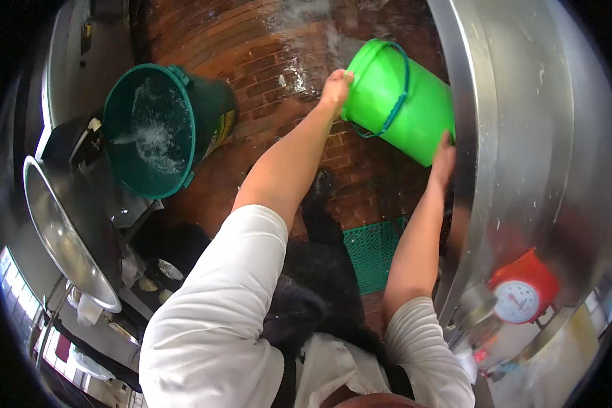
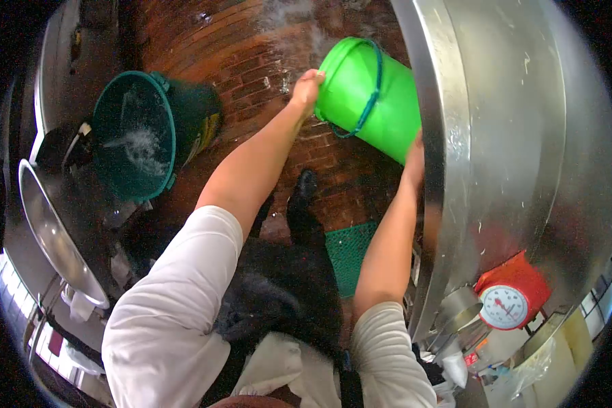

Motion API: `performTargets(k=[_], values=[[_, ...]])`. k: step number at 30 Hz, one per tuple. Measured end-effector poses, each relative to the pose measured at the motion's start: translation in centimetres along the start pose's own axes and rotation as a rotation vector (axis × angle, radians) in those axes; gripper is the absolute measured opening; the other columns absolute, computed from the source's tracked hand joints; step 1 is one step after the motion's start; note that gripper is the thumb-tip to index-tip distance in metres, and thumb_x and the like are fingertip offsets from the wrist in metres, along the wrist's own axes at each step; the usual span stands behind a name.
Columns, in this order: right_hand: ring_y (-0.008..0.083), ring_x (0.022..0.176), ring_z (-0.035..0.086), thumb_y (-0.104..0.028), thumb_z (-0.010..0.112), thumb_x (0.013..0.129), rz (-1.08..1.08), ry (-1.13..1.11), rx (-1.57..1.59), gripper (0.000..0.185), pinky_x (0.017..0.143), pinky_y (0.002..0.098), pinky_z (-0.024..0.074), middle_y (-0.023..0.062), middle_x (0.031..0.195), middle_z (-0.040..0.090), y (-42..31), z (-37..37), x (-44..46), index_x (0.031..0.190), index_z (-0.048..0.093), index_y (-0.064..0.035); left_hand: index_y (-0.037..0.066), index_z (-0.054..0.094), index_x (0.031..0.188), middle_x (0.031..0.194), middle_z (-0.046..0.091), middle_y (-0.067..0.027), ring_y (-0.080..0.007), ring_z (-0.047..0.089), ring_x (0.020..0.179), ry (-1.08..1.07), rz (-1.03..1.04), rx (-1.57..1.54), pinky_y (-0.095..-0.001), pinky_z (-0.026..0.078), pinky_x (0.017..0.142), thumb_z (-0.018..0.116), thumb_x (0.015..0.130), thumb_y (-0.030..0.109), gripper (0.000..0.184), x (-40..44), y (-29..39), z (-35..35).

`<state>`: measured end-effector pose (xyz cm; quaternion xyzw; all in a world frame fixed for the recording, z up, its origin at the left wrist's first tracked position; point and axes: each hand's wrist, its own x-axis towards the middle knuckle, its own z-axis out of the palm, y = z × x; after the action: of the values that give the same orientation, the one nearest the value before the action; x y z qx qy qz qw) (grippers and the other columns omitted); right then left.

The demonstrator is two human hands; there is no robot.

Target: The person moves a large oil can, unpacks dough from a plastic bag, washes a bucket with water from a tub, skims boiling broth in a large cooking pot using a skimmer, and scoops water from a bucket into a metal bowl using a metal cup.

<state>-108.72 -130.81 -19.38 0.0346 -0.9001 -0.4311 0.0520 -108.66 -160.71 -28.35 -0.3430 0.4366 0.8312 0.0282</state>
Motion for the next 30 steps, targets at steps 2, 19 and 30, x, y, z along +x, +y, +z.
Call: performTargets(k=[2,19,30], values=[[0.0433,0.109,0.058,-0.041,0.062,0.091,0.255,-0.163,0.860,0.049,0.087,0.0491,0.0470,0.0278,0.113,0.063,-2.7,-5.2,3.4,0.119,0.059,-0.0001,0.006,0.059,0.096,0.080,0.061,-0.0024,-0.0142,0.058,0.070,0.078,-0.007,-0.137,-0.0331,0.050,0.066,0.053,0.099,0.017,0.013,0.2,1.1,-3.4],[0.0373,0.088,0.056,-0.013,0.075,0.080,-0.413,0.572,1.268,0.033,0.077,0.0463,0.0473,0.0189,0.092,0.054,-4.1,-53.0,5.1,0.108,0.062,-0.0018,0.003,0.038,0.143,0.147,0.044,-0.0104,-0.0289,0.037,0.137,0.172,0.496,-0.668,-0.0464,0.023,0.116,0.044,0.104,0.031,0.049,-16.7,25.7,-23.6],[0.0384,0.100,0.057,-0.022,0.080,0.077,-1.083,0.230,1.346,0.051,0.087,0.0457,0.0486,0.0207,0.104,0.055,-21.7,-65.5,-6.6,0.121,0.061,-0.0051,0.004,0.040,0.144,0.143,0.047,-0.0099,-0.0251,0.046,0.130,0.650,0.486,-0.921,-0.0434,0.036,0.109,0.058,0.099,0.032,0.055,-31.6,16.9,-42.3]])
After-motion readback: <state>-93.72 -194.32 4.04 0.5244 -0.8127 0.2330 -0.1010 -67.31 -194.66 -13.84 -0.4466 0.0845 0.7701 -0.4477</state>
